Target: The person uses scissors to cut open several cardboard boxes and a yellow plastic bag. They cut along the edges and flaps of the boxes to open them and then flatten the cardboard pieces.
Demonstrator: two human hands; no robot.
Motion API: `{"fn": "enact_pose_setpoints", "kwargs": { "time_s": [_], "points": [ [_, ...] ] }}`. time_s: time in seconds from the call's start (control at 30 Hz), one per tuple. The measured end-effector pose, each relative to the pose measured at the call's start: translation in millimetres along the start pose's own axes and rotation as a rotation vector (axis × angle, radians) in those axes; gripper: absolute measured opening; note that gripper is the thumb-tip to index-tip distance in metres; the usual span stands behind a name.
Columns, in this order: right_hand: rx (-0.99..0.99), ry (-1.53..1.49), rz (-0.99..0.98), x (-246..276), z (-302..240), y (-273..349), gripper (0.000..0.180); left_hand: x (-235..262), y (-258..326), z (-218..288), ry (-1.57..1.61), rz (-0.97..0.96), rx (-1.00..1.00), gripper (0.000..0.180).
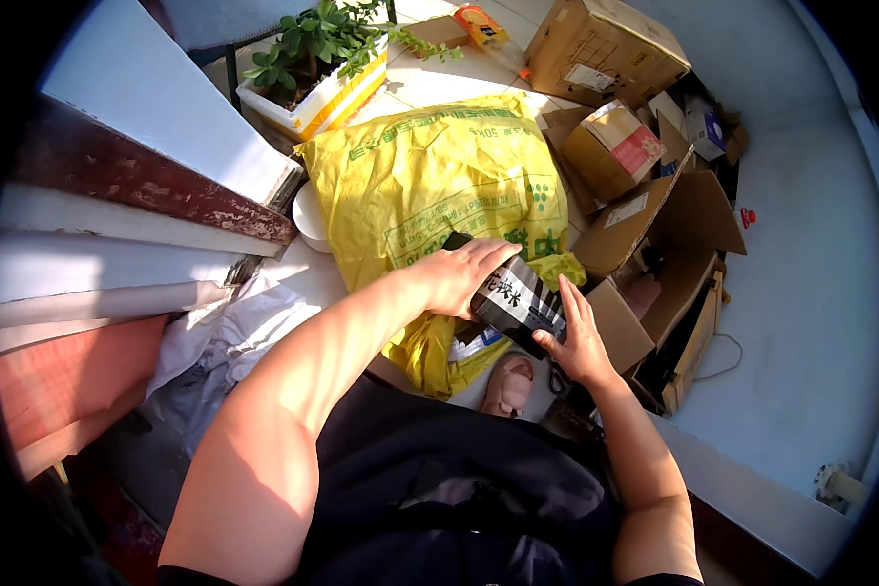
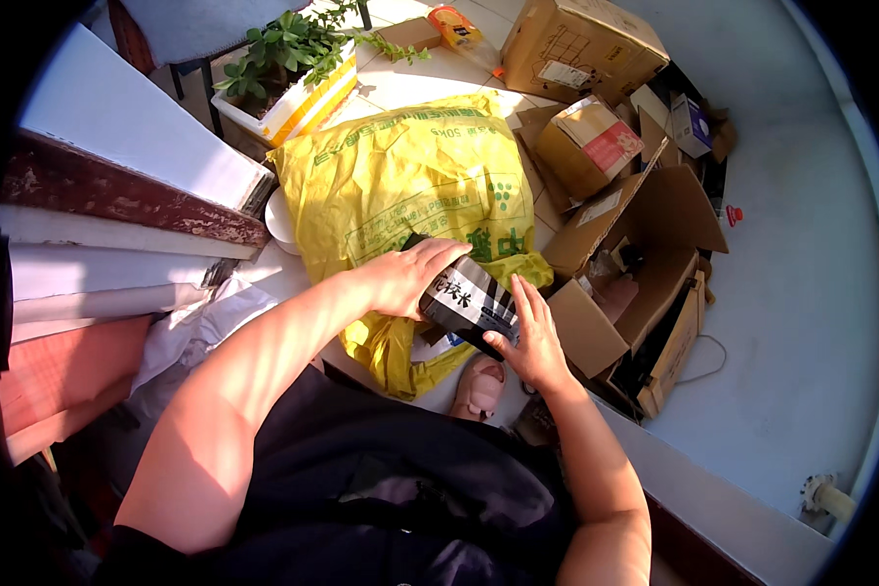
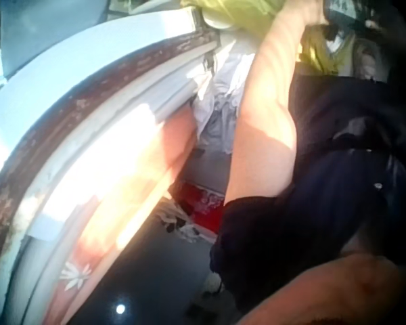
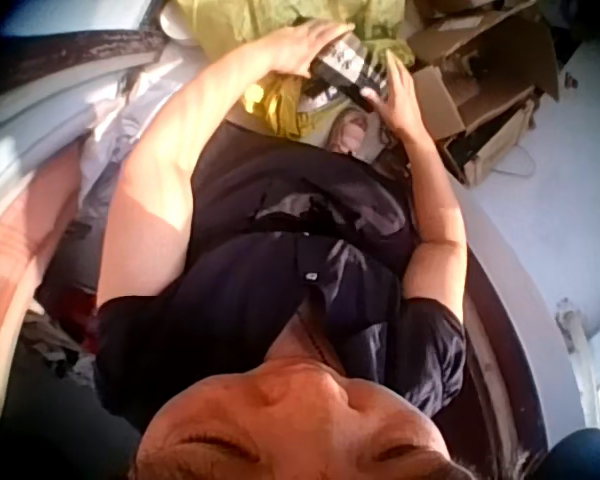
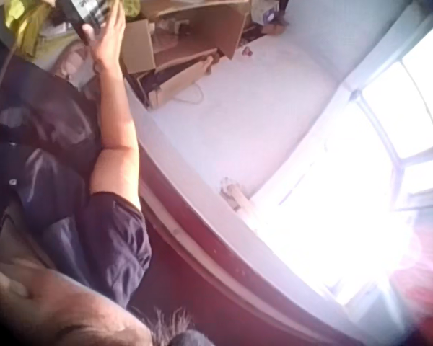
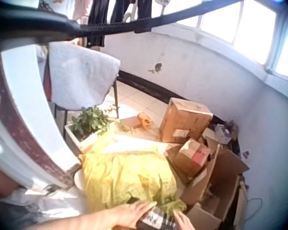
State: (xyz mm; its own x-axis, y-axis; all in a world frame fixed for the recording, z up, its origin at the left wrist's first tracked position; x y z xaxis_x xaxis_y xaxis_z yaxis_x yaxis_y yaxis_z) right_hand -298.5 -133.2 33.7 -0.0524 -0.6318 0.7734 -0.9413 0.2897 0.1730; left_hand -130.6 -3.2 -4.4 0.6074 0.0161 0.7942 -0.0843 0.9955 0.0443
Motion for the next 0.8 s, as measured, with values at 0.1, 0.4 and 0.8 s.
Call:
{"fn": "enact_pose_setpoints", "kwargs": {
  "time_s": [0.1, 0.4, 0.8],
  "points": [
    [-0.136, -0.072, -0.122, -24.6, 7.1, -21.8, 0.093, 12.3, 2.8, 15.7, -0.251, 0.069, -0.066, 0.115],
    [-0.257, 0.035, -0.001, -46.4, -0.1, -38.2, 0.088, -36.9, 35.3, 48.1, -0.980, 0.141, -0.415, 0.040],
    [-0.061, 0.102, -0.014, -43.4, 14.1, -55.2, 0.072, -52.9, 28.5, 53.7, -1.100, 0.006, -0.335, 0.047]
  ]
}}
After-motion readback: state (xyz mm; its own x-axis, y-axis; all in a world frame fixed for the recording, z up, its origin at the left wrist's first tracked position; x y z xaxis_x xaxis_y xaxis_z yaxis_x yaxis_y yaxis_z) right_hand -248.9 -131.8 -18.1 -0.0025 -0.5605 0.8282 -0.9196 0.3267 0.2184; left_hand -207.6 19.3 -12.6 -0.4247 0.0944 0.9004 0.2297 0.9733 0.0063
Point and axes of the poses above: each hand's wrist, its own y-axis away from the middle knuckle, its own x-axis out of the back of the hand, z = x × y, the point moved 5 cm from there along -y, towards the middle knuckle, and after that the axes turned 7 degrees about -y, right-handed, at the moved point
